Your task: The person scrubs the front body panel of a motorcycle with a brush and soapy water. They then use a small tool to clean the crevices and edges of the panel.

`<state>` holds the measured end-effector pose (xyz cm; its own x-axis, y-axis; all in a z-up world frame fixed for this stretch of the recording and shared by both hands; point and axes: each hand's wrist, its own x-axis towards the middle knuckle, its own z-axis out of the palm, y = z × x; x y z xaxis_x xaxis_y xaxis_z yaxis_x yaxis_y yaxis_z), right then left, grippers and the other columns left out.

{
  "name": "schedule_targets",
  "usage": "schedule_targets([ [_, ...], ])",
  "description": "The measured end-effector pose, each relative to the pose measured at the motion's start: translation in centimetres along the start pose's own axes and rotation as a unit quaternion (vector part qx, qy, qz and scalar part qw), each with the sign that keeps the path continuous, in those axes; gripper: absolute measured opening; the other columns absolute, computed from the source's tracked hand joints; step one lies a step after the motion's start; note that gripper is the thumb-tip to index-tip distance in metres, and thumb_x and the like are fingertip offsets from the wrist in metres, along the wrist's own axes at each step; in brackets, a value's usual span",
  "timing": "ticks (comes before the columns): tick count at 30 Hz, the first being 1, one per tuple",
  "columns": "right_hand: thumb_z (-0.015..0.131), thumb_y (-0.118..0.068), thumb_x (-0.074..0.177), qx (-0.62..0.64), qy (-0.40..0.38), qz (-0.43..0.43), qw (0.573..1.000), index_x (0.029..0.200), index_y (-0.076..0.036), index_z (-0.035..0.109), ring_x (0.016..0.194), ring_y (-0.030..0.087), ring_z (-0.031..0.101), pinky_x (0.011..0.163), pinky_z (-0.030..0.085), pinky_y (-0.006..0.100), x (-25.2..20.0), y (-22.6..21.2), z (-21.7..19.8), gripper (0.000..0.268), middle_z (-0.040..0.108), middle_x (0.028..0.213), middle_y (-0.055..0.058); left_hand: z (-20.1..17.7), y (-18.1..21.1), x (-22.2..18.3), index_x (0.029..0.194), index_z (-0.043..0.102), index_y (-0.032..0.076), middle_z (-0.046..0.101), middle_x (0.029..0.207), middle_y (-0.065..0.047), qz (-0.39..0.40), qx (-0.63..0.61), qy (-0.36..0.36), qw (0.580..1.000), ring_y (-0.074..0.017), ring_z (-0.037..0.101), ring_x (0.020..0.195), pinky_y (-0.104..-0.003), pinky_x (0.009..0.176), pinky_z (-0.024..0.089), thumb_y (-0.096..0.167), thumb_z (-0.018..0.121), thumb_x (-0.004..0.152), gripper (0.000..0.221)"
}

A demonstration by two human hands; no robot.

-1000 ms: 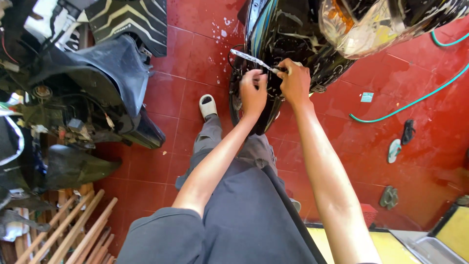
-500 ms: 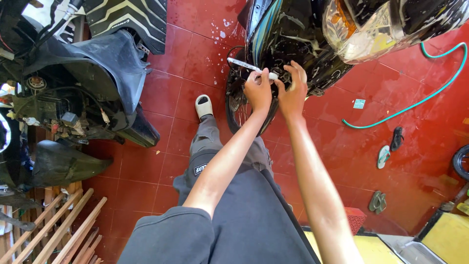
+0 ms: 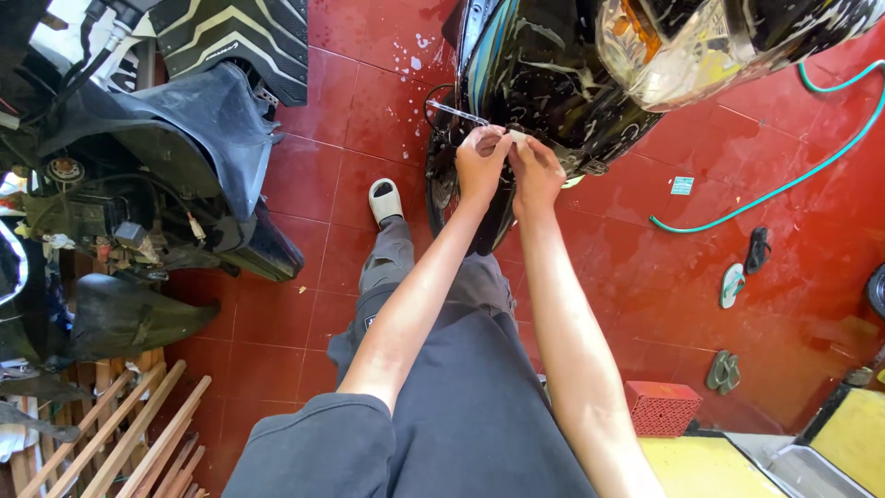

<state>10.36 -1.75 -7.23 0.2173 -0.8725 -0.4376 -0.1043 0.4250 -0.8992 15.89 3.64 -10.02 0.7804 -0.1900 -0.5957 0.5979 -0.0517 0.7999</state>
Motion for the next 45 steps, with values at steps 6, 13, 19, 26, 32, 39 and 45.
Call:
schedule_targets([
  [6, 0.081, 0.007, 0.081, 0.034, 0.040, 0.055, 0.997, 0.101, 0.009, 0.073, 0.081, 0.034, 0.075, 0.080, 0.069, 0.051, 0.4, 0.5, 0.3, 0.022, 0.068, 0.089, 0.022, -1.1, 2.8, -0.8, 0.091, 0.074, 0.017, 0.080, 0.088, -0.001, -0.025, 0.077, 0.003, 0.997, -0.0175, 0.077, 0.083, -0.031, 0.079, 0.061, 0.031, 0.082, 0.075, 0.022],
  [13, 0.080, 0.010, 0.079, 0.030, 0.048, 0.072, 0.996, 0.098, 0.011, 0.073, 0.078, 0.035, 0.075, 0.081, 0.070, 0.052, 0.7, 0.0, 0.1, 0.020, 0.067, 0.085, 0.021, -1.7, 2.2, 0.4, 0.087, 0.077, 0.025, 0.079, 0.081, 0.005, -0.062, 0.139, -0.018, 0.988, -0.0138, 0.077, 0.083, -0.029, 0.078, 0.062, 0.036, 0.083, 0.069, 0.021],
  [19, 0.079, 0.009, 0.081, 0.021, 0.056, 0.072, 0.996, 0.100, 0.012, 0.071, 0.080, 0.036, 0.076, 0.081, 0.070, 0.048, 0.4, -0.4, 0.2, 0.021, 0.069, 0.087, 0.022, -2.0, 3.9, -0.1, 0.093, 0.076, 0.020, 0.079, 0.084, 0.000, -0.076, 0.122, -0.039, 0.989, -0.0199, 0.077, 0.088, -0.034, 0.081, 0.061, 0.035, 0.082, 0.071, 0.027],
  [26, 0.079, 0.010, 0.079, -0.003, 0.069, 0.062, 0.996, 0.095, 0.012, 0.072, 0.076, 0.039, 0.078, 0.076, 0.071, 0.048, 0.6, -1.1, 0.7, 0.017, 0.072, 0.085, 0.027, -2.7, 5.2, -0.5, 0.095, 0.075, 0.018, 0.079, 0.081, -0.003, -0.037, 0.104, -0.061, 0.992, -0.0198, 0.078, 0.082, -0.033, 0.078, 0.061, 0.030, 0.081, 0.075, 0.025],
  [32, 0.080, 0.009, 0.077, -0.012, 0.098, 0.074, 0.992, 0.095, 0.014, 0.072, 0.074, 0.039, 0.078, 0.073, 0.072, 0.047, 0.5, -1.4, 1.5, 0.020, 0.072, 0.084, 0.030, -2.8, 5.6, -0.5, 0.095, 0.073, 0.012, 0.079, 0.080, -0.008, -0.019, 0.076, -0.073, 0.994, -0.0171, 0.076, 0.071, -0.029, 0.071, 0.060, 0.022, 0.079, 0.080, 0.019],
  [39, 0.082, 0.008, 0.072, 0.003, 0.129, 0.107, 0.986, 0.092, 0.015, 0.069, 0.070, 0.040, 0.076, 0.070, 0.071, 0.049, 1.0, -1.5, 2.0, 0.025, 0.070, 0.080, 0.033, -2.7, 5.9, 0.2, 0.089, 0.073, 0.018, 0.078, 0.075, 0.000, -0.043, 0.123, -0.064, 0.989, -0.0167, 0.078, 0.072, -0.031, 0.070, 0.062, 0.029, 0.080, 0.074, 0.020],
  [45, 0.081, 0.007, 0.070, 0.001, 0.148, 0.115, 0.982, 0.088, 0.014, 0.068, 0.067, 0.039, 0.076, 0.069, 0.070, 0.049, 1.9, -0.5, 1.5, 0.023, 0.070, 0.077, 0.031, -2.7, 7.7, -1.1, 0.100, 0.073, 0.014, 0.080, 0.084, -0.004, -0.040, 0.149, -0.055, 0.986, -0.0242, 0.078, 0.085, -0.038, 0.077, 0.063, 0.028, 0.077, 0.078, 0.027],
])
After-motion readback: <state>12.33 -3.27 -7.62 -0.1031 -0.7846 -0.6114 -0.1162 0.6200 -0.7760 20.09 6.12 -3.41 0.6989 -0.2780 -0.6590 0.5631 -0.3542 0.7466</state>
